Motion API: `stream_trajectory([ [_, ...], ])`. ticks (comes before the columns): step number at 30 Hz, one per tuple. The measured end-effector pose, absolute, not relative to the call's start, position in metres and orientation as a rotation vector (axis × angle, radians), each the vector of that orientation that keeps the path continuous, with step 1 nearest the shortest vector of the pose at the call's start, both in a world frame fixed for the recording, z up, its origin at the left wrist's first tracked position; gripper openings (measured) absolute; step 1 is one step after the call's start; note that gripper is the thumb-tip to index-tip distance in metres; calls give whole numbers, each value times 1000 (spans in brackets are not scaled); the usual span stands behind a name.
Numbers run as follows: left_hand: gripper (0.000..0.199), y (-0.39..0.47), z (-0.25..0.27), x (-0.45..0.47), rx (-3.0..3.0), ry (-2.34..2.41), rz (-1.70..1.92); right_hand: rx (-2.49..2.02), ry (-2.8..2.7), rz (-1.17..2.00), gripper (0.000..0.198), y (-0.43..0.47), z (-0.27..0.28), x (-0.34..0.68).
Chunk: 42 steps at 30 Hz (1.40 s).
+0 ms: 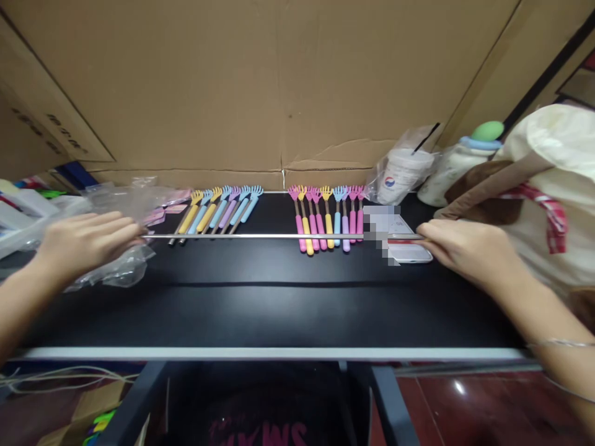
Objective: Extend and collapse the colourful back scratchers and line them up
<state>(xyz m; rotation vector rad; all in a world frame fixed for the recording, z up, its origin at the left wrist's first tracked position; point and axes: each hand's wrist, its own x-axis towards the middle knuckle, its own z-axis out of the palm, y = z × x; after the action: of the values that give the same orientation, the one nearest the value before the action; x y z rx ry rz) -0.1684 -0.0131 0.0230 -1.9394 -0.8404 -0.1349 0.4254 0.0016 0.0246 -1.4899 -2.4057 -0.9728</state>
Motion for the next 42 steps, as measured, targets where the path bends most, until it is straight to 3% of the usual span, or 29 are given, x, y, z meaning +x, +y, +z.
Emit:
stream_trajectory([
  [8, 27, -17, 27, -185, -1860, -823, -129, -1450, -2369, -1149, 39, -2, 22, 449],
  [19, 27, -2, 19, -180, -1873, -886, -155, -1615, -2376, -1150, 28, 6, 20, 430],
  [31, 30, -14, 20, -38, -2224, -690, -414, -1075, -2547, -971, 28, -15, 14, 273],
  [35, 25, -17, 22, -5, -2277, -697, -416, -1115, -2590, -857, 27, -18, 10, 242],
  [39, 14, -11, 14, 0, -2291, -731, -415, -1210, -2679, -807, 38, -16, 13, 232],
  [42, 19, -6, 6, -5, -2337, -706, -450, -1196, -2743, -840, 43, -15, 16, 234],
])
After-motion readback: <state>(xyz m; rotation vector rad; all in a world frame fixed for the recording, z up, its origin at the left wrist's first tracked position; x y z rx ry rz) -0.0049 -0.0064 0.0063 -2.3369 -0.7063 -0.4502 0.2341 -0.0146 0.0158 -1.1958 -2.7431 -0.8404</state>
